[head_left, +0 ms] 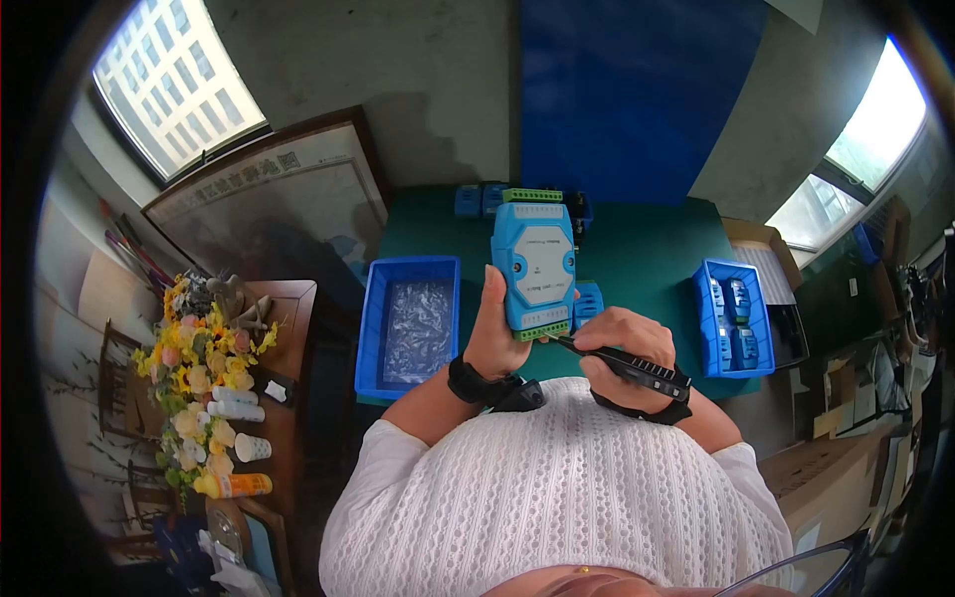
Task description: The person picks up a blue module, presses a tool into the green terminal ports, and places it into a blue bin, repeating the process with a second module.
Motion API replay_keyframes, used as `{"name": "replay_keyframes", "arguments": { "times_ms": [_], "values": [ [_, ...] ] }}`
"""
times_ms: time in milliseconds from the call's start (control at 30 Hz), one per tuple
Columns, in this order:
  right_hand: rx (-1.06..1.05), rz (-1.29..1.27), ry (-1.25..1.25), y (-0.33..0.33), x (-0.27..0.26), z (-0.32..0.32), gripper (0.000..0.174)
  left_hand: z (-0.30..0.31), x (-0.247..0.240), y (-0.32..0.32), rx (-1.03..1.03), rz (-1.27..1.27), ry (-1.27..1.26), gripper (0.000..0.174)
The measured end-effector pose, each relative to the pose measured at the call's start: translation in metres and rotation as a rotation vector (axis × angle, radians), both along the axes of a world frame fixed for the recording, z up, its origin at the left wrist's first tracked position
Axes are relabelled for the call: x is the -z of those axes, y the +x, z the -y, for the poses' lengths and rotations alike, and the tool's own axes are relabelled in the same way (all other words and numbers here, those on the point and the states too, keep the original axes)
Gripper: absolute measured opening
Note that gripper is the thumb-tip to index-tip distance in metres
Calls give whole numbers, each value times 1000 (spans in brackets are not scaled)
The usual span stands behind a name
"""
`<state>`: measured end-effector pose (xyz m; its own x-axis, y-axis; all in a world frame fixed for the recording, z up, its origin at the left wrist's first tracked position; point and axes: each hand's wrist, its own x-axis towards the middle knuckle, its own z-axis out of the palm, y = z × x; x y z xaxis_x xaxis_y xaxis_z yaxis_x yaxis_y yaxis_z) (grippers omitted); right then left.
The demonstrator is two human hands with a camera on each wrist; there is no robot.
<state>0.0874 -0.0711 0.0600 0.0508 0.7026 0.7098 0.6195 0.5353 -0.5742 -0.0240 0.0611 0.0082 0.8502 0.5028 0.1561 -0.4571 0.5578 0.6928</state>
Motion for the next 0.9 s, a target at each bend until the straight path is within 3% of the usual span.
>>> {"name": "replay_keyframes", "arguments": {
  "times_ms": [900],
  "values": [
    [-61,-37,-10,-3,2,-2,19,4,-3,0,-3,-34,71,85]
  ]
}}
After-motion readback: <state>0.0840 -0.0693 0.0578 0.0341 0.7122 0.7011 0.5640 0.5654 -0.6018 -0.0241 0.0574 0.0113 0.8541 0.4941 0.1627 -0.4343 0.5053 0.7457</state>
